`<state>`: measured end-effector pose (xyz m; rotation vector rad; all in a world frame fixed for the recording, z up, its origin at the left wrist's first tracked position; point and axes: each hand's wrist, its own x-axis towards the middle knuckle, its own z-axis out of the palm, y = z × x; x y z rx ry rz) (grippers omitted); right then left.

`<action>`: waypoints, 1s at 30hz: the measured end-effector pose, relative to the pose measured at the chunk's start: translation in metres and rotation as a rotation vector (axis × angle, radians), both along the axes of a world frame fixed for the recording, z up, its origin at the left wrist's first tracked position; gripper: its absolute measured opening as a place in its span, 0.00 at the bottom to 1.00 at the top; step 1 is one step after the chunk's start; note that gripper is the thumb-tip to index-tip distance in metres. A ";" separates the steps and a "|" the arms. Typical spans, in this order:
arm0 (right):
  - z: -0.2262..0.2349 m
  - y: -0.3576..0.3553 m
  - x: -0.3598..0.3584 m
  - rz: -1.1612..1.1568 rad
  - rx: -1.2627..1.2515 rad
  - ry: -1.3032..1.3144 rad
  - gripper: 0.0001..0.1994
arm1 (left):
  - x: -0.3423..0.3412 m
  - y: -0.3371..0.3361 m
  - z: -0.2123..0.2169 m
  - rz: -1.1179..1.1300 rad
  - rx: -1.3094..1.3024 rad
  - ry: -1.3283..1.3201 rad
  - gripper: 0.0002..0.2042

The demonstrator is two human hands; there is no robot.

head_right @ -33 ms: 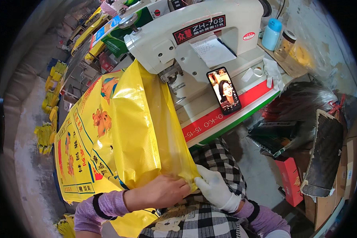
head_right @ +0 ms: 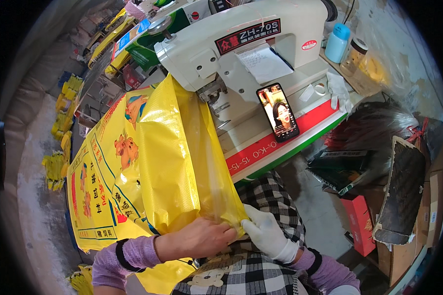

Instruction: Feeding and sewing edges of large yellow plastic bags using an industrial sewing machine.

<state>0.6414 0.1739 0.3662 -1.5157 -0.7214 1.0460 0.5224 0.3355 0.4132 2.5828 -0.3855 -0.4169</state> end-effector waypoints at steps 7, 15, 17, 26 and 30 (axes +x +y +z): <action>-0.006 0.031 0.004 0.021 -0.010 0.076 0.20 | 0.006 -0.005 0.001 -0.078 0.079 0.110 0.13; -0.025 0.031 -0.020 -0.102 0.056 -0.284 0.29 | 0.068 0.096 0.012 -0.054 0.346 -0.081 0.15; -0.020 0.029 -0.018 -0.051 -0.045 -0.342 0.31 | 0.054 0.184 -0.001 -0.438 0.407 -0.639 0.20; -0.064 0.131 0.075 0.022 -0.033 -1.036 0.29 | 0.056 0.171 0.094 0.092 0.151 -0.197 0.07; -0.039 0.207 0.088 0.105 -0.279 -1.228 0.27 | 0.014 0.058 0.005 0.018 0.395 -0.069 0.01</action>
